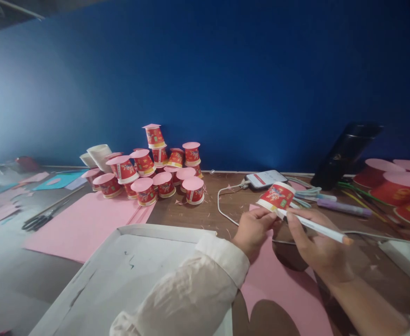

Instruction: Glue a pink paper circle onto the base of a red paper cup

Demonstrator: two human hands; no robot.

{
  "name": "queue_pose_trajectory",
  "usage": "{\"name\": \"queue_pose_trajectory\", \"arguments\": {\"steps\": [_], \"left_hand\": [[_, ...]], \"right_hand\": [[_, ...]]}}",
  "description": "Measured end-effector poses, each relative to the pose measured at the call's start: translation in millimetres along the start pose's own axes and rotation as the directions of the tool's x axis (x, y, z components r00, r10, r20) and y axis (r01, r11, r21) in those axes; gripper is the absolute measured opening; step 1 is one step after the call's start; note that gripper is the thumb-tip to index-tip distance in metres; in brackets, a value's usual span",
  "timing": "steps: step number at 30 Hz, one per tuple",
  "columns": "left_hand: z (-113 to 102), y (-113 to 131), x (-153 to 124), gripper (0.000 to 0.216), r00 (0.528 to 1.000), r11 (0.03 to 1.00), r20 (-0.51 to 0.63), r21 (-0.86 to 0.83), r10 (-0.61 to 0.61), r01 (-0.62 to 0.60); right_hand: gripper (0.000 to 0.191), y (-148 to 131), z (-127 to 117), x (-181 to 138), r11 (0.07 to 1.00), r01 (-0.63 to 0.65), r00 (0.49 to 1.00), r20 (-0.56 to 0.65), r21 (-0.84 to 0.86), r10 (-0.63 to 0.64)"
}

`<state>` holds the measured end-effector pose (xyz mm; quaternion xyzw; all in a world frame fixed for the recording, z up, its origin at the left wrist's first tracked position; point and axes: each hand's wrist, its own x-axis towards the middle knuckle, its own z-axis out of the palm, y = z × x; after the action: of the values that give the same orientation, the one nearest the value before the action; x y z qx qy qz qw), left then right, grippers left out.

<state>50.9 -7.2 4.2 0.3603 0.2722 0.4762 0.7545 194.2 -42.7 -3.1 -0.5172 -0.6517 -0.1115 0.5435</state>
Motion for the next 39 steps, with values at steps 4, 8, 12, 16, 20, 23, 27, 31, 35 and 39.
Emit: {"name": "queue_pose_trajectory", "arguments": {"steps": [4,8,12,16,20,23,27,31,35,39], "left_hand": [[-0.6,1.7,-0.6,0.038,1.0,0.998,-0.003,0.054,0.01,-0.01],[-0.8,1.6,0.2,0.04,1.0,0.999,-0.013,0.04,-0.002,0.003],[0.0,1.4,0.5,0.041,1.0,0.999,-0.014,0.042,-0.004,0.004],[1.9,3.1,-0.3,0.044,0.999,0.999,-0.001,-0.015,-0.036,0.036],[1.7,3.2,-0.2,0.041,0.999,0.999,-0.025,0.014,-0.028,0.029],[1.4,2.7,0.3,0.036,0.998,0.999,-0.041,0.021,-0.038,0.039],[2.0,2.8,0.3,0.034,0.997,0.998,-0.044,0.009,-0.057,0.058],[1.9,3.2,-0.5,0.037,0.999,0.998,-0.044,0.053,-0.025,0.027],[1.9,3.0,-0.5,0.037,0.999,0.998,-0.035,0.05,-0.029,0.031],[1.4,1.8,1.3,0.034,0.998,0.998,-0.041,0.044,-0.038,0.04]], "right_hand": [[0.013,-1.3,0.0,-0.1,1.0,0.028,1.0,0.005,0.006,-0.028],[0.016,-1.2,0.9,-0.1,1.0,-0.002,1.0,-0.024,-0.016,0.002],[0.015,-0.5,1.2,0.3,1.0,0.015,1.0,0.017,-0.002,-0.015],[0.017,0.0,1.2,0.8,0.999,-0.018,0.999,-0.044,-0.038,0.016],[0.016,0.2,1.9,-0.2,1.0,-0.009,1.0,-0.018,-0.006,0.009],[0.017,0.5,1.7,0.1,1.0,0.0,0.999,-0.033,-0.025,-0.001],[0.016,-0.2,0.2,1.6,0.998,0.045,0.999,-0.017,-0.034,-0.046],[0.013,-1.8,0.5,1.8,0.998,0.061,0.998,-0.008,-0.001,-0.061],[0.015,-0.6,1.7,0.7,1.0,0.025,1.0,-0.016,-0.01,-0.025],[0.016,1.4,1.9,0.0,1.0,0.012,1.0,-0.007,-0.012,-0.012]]}}
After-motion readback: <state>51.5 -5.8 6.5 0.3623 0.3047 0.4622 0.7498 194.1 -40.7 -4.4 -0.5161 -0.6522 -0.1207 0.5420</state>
